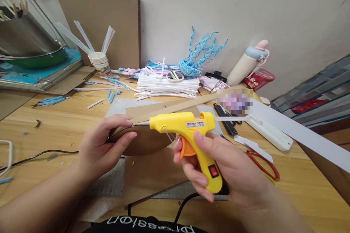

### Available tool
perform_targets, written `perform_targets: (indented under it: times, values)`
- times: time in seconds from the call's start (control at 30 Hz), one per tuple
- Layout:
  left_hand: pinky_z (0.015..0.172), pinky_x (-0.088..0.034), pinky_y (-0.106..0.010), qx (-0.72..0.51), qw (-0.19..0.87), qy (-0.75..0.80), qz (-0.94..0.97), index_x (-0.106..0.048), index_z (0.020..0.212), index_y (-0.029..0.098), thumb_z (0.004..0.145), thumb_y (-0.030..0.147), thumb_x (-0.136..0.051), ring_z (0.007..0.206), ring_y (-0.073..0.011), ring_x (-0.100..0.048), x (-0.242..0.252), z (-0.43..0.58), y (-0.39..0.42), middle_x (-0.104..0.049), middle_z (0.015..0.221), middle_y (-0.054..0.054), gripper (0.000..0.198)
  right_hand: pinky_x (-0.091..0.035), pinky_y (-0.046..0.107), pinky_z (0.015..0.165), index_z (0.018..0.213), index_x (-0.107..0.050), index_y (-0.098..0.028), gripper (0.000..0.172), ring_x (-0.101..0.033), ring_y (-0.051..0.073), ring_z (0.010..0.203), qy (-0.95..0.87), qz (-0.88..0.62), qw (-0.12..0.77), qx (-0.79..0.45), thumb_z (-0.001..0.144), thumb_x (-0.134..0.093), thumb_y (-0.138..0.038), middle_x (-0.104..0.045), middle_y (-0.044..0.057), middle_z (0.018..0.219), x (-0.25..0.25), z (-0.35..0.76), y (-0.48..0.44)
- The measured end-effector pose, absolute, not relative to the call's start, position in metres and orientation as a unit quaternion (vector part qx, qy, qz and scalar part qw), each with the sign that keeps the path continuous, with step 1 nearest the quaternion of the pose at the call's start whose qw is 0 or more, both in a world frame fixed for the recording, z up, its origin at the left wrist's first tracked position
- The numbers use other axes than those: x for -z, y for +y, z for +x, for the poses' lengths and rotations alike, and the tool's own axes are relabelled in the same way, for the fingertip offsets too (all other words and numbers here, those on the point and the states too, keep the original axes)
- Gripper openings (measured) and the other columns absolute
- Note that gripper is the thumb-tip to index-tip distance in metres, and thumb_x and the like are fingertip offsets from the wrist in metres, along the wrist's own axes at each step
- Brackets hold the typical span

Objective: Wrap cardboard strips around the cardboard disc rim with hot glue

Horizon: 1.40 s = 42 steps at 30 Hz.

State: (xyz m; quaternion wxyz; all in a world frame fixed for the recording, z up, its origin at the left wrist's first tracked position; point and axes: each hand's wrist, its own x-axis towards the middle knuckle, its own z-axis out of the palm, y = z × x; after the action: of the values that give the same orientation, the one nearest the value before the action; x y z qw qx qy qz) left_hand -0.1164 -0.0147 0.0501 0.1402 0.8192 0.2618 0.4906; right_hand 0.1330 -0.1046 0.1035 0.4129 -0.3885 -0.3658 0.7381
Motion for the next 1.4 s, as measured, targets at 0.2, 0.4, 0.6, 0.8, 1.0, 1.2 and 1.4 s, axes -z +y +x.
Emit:
perform_targets:
  times: [0.2, 0.4, 0.6, 0.8, 1.0, 1.2, 1.4]
  values:
    - [0.073, -0.058, -0.021, -0.489, 0.136, 0.265, 0.820, -0.059, 0.108, 0.025, 0.091, 0.014, -0.065, 0.081, -0.0118, -0.071, -0.051, -0.115, -0.017, -0.072, 0.092, 0.003, 0.021, -0.040, 0.018, 0.038, 0.097, -0.074, -0.026, 0.038, -0.041, 0.008, 0.042, -0.440, -0.493, 0.413, -0.626, 0.090, -0.063, -0.062, -0.056, -0.002, 0.058, -0.113, 0.140, -0.114]
    - [0.069, -0.058, -0.022, -0.491, 0.135, 0.305, 0.805, -0.060, 0.107, 0.024, 0.090, 0.014, -0.066, 0.078, -0.0124, -0.071, -0.050, -0.114, -0.019, -0.071, 0.089, 0.002, 0.021, -0.055, 0.029, 0.052, 0.105, -0.076, -0.027, 0.040, -0.062, 0.020, 0.062, -0.474, -0.671, 0.388, -0.418, 0.088, -0.065, -0.062, -0.069, 0.005, 0.070, -0.095, 0.146, -0.142]
    - [0.069, -0.059, -0.024, -0.493, 0.135, 0.308, 0.802, -0.061, 0.107, 0.025, 0.089, 0.015, -0.065, 0.077, -0.0141, -0.072, -0.050, -0.116, -0.019, -0.072, 0.089, 0.002, 0.021, -0.056, 0.030, 0.052, 0.108, -0.076, -0.029, 0.042, -0.060, 0.019, 0.057, -0.472, -0.676, 0.405, -0.396, 0.085, -0.066, -0.063, -0.070, 0.004, 0.072, -0.094, 0.141, -0.139]
    - [0.067, -0.060, -0.026, -0.494, 0.135, 0.308, 0.802, -0.061, 0.106, 0.025, 0.088, 0.013, -0.066, 0.077, -0.0158, -0.073, -0.051, -0.115, -0.020, -0.074, 0.089, 0.001, 0.022, -0.053, 0.030, 0.048, 0.102, -0.077, -0.028, 0.038, -0.058, 0.018, 0.054, -0.473, -0.661, 0.405, -0.419, 0.086, -0.067, -0.062, -0.072, 0.005, 0.074, -0.095, 0.139, -0.135]
    - [0.069, -0.060, -0.026, -0.491, 0.138, 0.308, 0.803, -0.060, 0.105, 0.025, 0.089, 0.014, -0.066, 0.079, -0.0153, -0.073, -0.052, -0.115, -0.021, -0.074, 0.090, 0.001, 0.020, -0.058, 0.030, 0.056, 0.112, -0.076, -0.029, 0.045, -0.063, 0.019, 0.063, -0.439, -0.693, 0.419, -0.389, 0.079, -0.077, -0.059, -0.077, 0.007, 0.087, -0.087, 0.137, -0.142]
    - [0.068, -0.059, -0.023, -0.491, 0.140, 0.306, 0.804, -0.060, 0.107, 0.025, 0.089, 0.015, -0.066, 0.078, -0.0137, -0.072, -0.051, -0.115, -0.020, -0.073, 0.089, 0.002, 0.021, -0.063, 0.034, 0.056, 0.097, -0.079, -0.030, 0.036, -0.069, 0.026, 0.067, -0.423, -0.692, 0.426, -0.400, 0.076, -0.077, -0.059, -0.077, 0.006, 0.077, -0.083, 0.132, -0.146]
    - [0.065, -0.059, -0.024, -0.492, 0.138, 0.302, 0.804, -0.060, 0.106, 0.025, 0.089, 0.014, -0.065, 0.076, -0.0144, -0.071, -0.052, -0.115, -0.020, -0.073, 0.088, 0.001, 0.021, -0.066, 0.048, 0.081, 0.100, -0.076, -0.044, 0.022, -0.073, 0.036, 0.097, -0.563, -0.657, 0.452, -0.215, 0.078, -0.076, -0.049, -0.078, 0.001, 0.101, -0.089, 0.123, -0.149]
